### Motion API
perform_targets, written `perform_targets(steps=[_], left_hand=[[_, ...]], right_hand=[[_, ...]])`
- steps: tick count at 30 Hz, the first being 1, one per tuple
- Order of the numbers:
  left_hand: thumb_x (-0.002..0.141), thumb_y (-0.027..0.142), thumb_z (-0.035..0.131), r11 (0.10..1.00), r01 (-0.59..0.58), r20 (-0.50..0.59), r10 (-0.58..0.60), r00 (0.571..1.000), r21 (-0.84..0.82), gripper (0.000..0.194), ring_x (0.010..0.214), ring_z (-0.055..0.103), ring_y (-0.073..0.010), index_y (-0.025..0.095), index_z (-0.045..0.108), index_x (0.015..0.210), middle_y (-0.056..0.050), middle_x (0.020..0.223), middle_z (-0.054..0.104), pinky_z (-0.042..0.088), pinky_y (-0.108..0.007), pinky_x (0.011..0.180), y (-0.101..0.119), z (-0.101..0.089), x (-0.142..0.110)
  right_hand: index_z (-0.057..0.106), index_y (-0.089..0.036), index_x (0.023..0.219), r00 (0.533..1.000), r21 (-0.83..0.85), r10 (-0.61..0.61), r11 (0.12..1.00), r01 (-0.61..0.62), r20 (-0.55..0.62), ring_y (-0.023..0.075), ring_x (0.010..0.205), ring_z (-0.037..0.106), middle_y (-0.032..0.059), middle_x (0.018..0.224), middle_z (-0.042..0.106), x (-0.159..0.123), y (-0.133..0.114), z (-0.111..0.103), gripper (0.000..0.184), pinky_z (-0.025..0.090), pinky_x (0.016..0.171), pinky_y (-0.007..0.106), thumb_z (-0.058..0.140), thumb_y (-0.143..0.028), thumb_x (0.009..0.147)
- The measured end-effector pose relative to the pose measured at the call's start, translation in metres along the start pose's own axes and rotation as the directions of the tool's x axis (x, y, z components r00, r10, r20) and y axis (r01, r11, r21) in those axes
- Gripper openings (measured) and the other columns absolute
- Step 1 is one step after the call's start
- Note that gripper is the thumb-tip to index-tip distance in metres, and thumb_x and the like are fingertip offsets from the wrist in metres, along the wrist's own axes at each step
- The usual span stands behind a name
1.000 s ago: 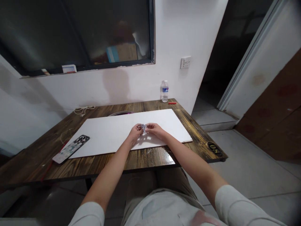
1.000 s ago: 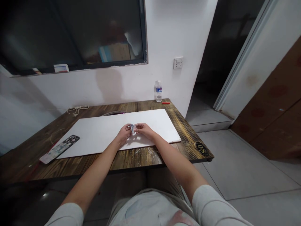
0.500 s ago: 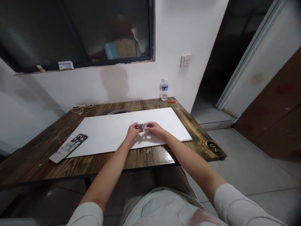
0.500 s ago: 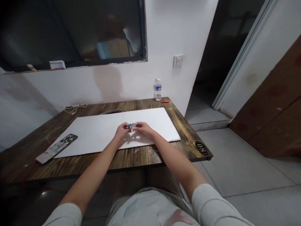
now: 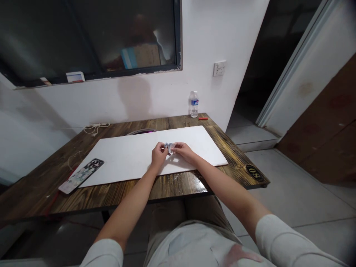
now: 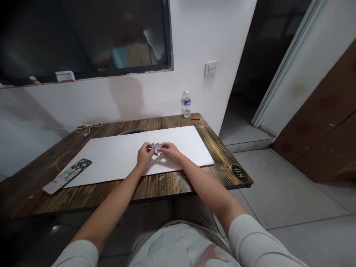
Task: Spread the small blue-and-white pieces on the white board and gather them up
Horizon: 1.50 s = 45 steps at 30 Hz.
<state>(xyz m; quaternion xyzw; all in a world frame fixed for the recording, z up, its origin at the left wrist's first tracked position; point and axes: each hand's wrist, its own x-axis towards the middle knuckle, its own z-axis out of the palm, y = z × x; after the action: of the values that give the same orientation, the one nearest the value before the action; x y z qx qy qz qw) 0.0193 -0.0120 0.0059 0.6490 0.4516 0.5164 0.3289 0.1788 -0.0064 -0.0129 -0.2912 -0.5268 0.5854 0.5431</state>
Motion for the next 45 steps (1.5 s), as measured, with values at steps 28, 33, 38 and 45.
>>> perform_targets(steps=[28,33,38,45], left_hand=[[0.066,0.045,0.074,0.987,0.139,0.171,-0.15,0.974,0.076,0.029,0.074,0.067,-0.0212,0.017,0.072,0.076,-0.005,0.077,0.074,0.049,-0.03,0.068,-0.015,-0.005,0.01],[0.067,0.028,0.071,0.964,0.086,0.162,-0.13,0.978,0.254,0.018,0.077,0.067,-0.0213,0.018,0.076,0.081,-0.004,0.081,0.076,0.049,-0.031,0.073,-0.019,-0.006,0.01],[0.069,0.03,0.07,0.937,0.01,0.219,-0.092,0.971,0.349,0.017,0.08,0.067,-0.0217,0.02,0.078,0.08,-0.002,0.082,0.076,0.048,-0.031,0.075,-0.023,-0.007,0.009],[0.065,0.035,0.071,0.956,0.039,0.208,-0.102,0.973,0.29,0.019,0.076,0.065,-0.0216,0.02,0.078,0.075,-0.003,0.077,0.075,0.048,-0.031,0.071,-0.026,-0.005,0.011]], right_hand=[[0.075,-0.017,0.079,0.981,-0.533,-0.128,0.845,0.031,-0.146,0.0151,0.067,0.059,0.0021,0.076,0.072,0.008,0.007,-0.018,0.018,0.044,0.066,0.027,0.077,-0.028,0.065],[0.077,-0.019,0.084,0.994,-0.761,-0.064,0.649,-0.03,-0.094,0.015,0.072,0.06,0.0015,0.08,0.073,0.008,0.004,-0.022,0.018,0.042,0.068,0.024,0.079,-0.024,0.067],[0.076,-0.016,0.084,0.999,-0.844,0.025,0.536,0.022,0.042,0.0146,0.071,0.058,0.0007,0.075,0.07,0.01,0.0,-0.03,0.017,0.039,0.066,0.023,0.079,-0.023,0.069],[0.072,-0.015,0.07,0.997,-0.765,0.027,0.643,0.04,0.076,0.0131,0.064,0.053,-0.002,0.062,0.062,0.009,-0.001,-0.034,0.008,0.036,0.062,0.024,0.073,-0.023,0.07]])
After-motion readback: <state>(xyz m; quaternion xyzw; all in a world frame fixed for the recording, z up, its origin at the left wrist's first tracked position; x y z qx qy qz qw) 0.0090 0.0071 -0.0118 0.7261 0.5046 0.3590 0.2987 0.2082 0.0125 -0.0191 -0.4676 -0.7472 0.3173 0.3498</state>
